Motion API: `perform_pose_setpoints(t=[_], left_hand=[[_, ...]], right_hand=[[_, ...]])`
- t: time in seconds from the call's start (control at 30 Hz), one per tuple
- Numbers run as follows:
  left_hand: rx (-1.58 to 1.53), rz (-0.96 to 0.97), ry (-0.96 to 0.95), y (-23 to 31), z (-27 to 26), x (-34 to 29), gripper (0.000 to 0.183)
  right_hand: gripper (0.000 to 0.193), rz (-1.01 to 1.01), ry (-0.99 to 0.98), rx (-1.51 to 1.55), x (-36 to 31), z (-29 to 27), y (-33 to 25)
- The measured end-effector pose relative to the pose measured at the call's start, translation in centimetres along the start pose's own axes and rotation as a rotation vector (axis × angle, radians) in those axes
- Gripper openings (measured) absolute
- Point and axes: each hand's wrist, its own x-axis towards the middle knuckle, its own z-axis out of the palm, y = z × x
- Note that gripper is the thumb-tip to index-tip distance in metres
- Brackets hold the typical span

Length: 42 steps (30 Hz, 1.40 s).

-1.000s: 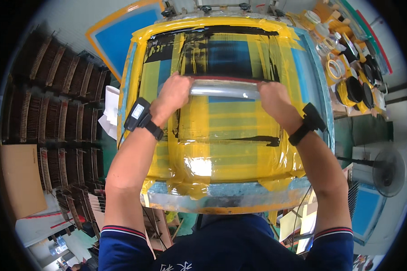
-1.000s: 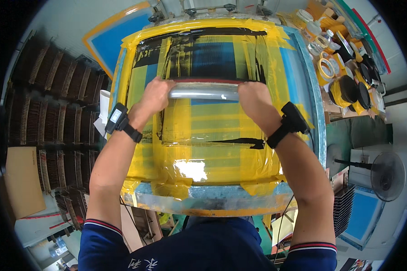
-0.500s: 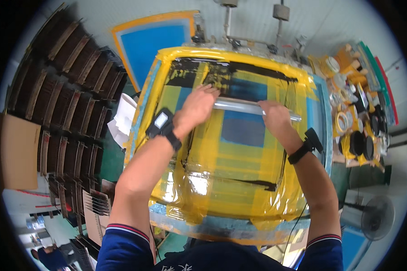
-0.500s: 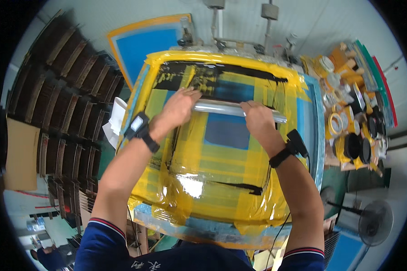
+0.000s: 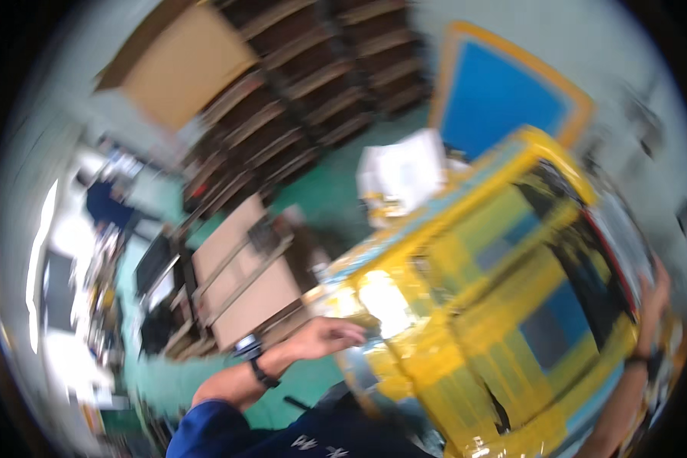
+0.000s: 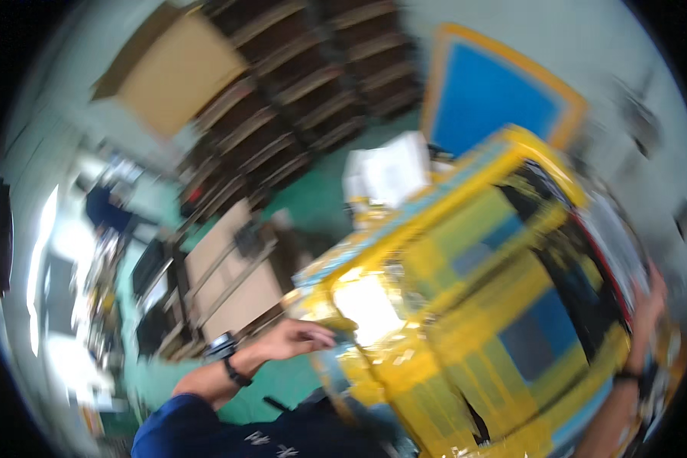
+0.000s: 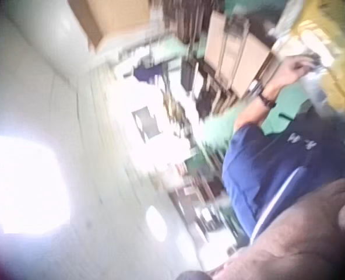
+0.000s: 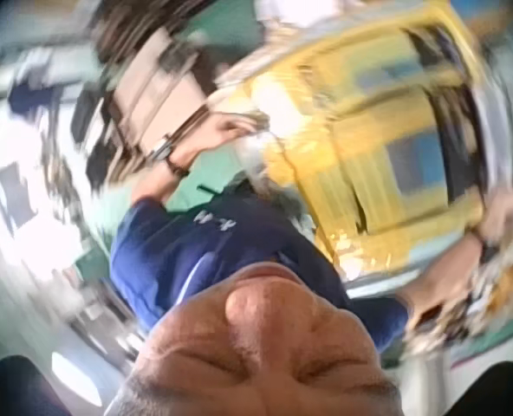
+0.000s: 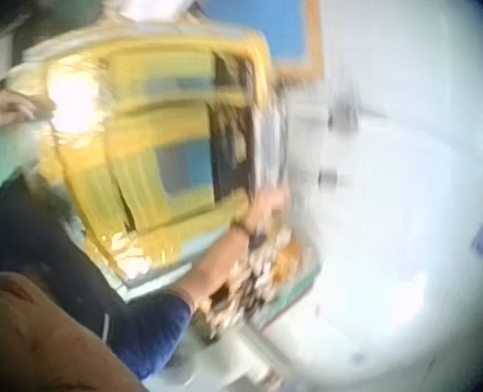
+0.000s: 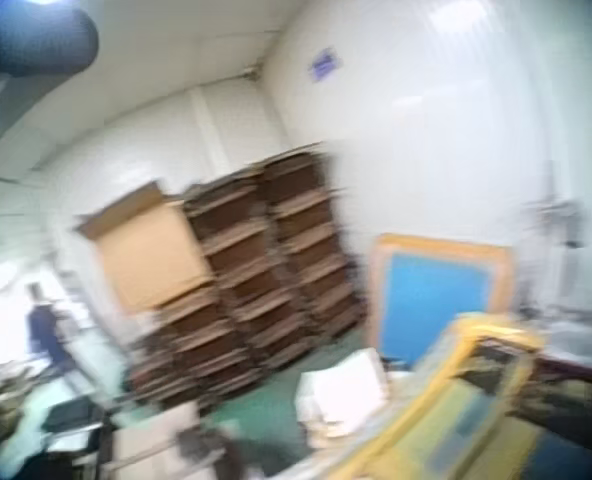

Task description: Applying ink to plates using a manual screen printing press and squeegee.

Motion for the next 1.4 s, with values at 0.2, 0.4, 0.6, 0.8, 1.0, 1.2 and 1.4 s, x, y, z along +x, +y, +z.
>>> perform_pose_setpoints(t=[0.2,0.4,0.6,0.8,1.0,1.2,1.4], left_hand=[[-0.335,-0.271,0.183,-7.8,0.0,-1.8,0.032],[-0.729,-0.279,0.182,-8.9,0.2,0.5,0.042],[-0.757,-0.170,0.144,-8.3,0.0,0.4,0.033],[-0.531,0.270,-0.124,-3.1,0.5,0.1,0.034],[-0.269,0.120,-0.167,-4.8,2.0,4.8,0.041],[-0.103,0.127,-0.199,1.9,7.9,12.3,0.041],[-0.016,0.135,-0.247,6.5,14.6,18.2,0.049]], right_hand=[[0.043,-0.117,-0.121,-0.166,-10.9,-3.7,-10.5],[0.039,-0.211,-0.031,-0.266,-23.5,-12.5,-28.0],[0.043,-0.101,-0.058,-0.209,-34.1,-16.8,-36.8],[0.059,0.038,0.049,-0.144,-36.7,-22.5,-43.5],[0.073,-0.028,-0.023,-0.169,-26.5,-30.9,-39.4],[0.068,0.074,0.009,-0.168,-17.9,-37.1,-36.1],[0.068,0.032,-0.034,-0.214,-16.7,-40.1,-37.7]])
